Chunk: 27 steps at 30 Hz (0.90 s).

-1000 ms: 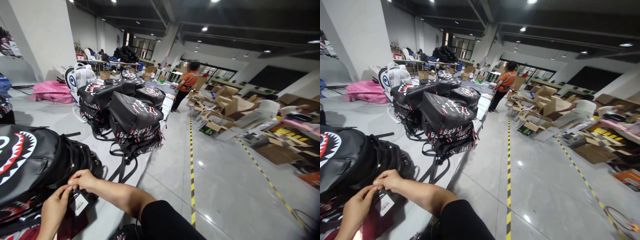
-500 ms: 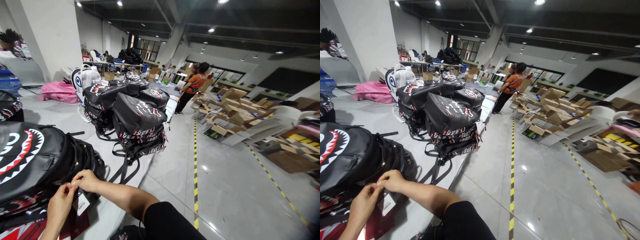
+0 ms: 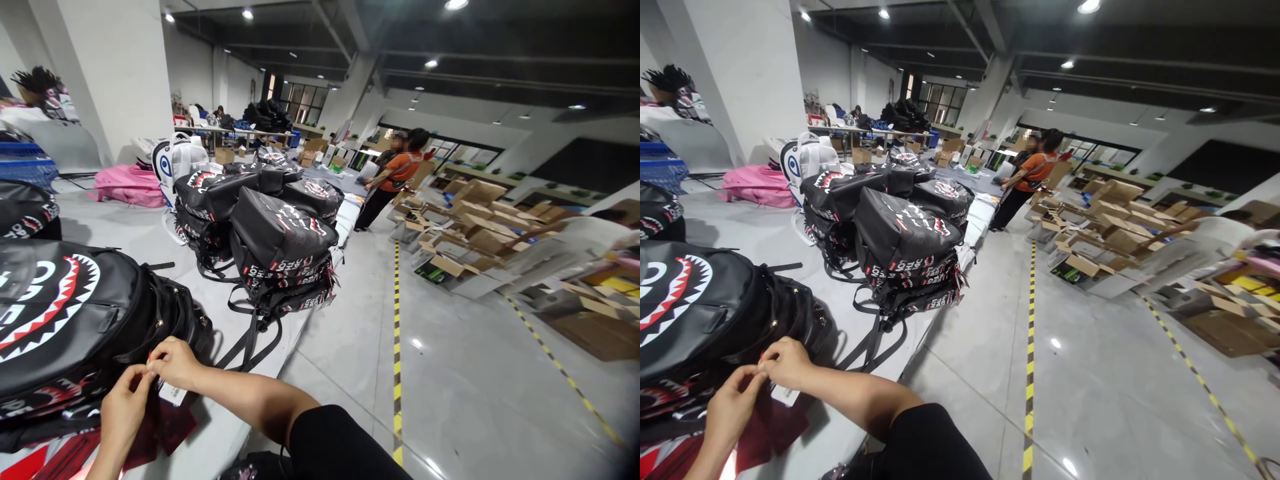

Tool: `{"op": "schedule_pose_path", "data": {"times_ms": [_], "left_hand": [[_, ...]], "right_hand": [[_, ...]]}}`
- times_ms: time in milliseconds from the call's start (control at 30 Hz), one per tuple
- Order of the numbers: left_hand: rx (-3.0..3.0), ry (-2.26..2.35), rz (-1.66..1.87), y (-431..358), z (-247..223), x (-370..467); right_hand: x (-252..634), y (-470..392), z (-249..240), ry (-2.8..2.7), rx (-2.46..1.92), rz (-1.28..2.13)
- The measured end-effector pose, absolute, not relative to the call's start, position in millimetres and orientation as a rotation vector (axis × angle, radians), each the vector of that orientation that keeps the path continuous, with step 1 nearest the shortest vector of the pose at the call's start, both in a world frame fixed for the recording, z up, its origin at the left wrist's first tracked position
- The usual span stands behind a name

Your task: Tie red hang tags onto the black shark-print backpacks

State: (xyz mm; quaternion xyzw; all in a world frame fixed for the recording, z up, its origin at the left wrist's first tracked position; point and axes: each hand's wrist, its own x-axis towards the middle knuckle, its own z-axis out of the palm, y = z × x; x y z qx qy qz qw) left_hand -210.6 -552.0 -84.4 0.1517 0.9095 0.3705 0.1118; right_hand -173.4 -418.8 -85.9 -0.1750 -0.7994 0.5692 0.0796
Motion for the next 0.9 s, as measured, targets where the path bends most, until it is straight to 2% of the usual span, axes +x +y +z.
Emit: {"op": "schedule_pose_path", "data": {"times_ms": [433,733,900], "left_hand": [[0.546,2.501,1.263,-550,-99,-219],[0.55,2.439,1.281,-550,-92,-220],[0.572,2.534,1.307,-550,-95,-221]], "right_hand": [[-179,-417,-105,-2.243,-0.516,1.819],[-181,-416,-108,-2.249,-0.513,1.771],[-180,-418,-103,-2.238,-0.536,1.785]]}}
